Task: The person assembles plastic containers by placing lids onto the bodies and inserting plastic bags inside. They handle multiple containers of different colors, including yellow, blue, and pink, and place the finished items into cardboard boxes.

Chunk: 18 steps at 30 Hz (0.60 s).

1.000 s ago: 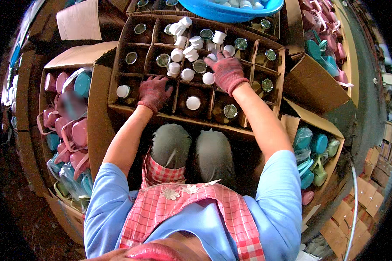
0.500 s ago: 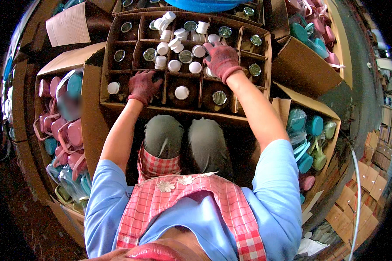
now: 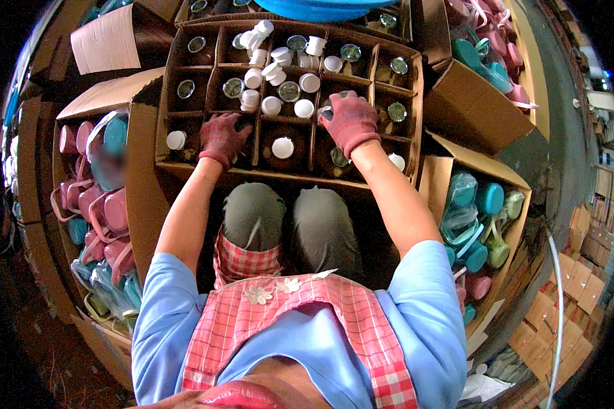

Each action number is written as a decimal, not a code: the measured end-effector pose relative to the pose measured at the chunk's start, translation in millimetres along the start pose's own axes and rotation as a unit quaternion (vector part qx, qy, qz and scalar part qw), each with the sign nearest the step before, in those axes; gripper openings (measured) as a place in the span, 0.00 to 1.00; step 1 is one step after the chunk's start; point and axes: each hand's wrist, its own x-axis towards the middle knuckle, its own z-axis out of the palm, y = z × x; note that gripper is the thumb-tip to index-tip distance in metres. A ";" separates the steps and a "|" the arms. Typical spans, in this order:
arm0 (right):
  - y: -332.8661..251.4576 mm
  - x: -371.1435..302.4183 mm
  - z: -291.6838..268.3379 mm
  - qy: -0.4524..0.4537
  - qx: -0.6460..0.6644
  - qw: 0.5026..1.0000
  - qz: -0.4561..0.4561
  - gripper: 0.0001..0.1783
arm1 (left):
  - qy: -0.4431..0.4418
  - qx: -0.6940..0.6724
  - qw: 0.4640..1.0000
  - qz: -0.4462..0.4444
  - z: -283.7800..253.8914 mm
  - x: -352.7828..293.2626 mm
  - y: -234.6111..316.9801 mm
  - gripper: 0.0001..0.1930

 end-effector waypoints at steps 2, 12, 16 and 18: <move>1.7 -0.4 1.8 0.012 -0.018 1.000 -0.014 0.22 | 0.004 -0.002 1.000 -0.001 1.4 0.0 -0.1 0.19; 7.5 -9.9 -4.1 -0.045 0.037 0.998 -0.003 0.23 | 0.020 -0.013 1.000 0.009 -1.8 -1.0 0.3 0.19; 6.9 3.8 -17.7 -0.131 0.039 0.990 -0.041 0.24 | 0.047 -0.017 0.999 0.008 5.2 -2.1 -3.0 0.19; 7.2 17.6 -17.7 -0.175 0.018 0.983 -0.043 0.24 | 0.029 -0.014 0.999 0.001 1.5 -2.5 -0.5 0.19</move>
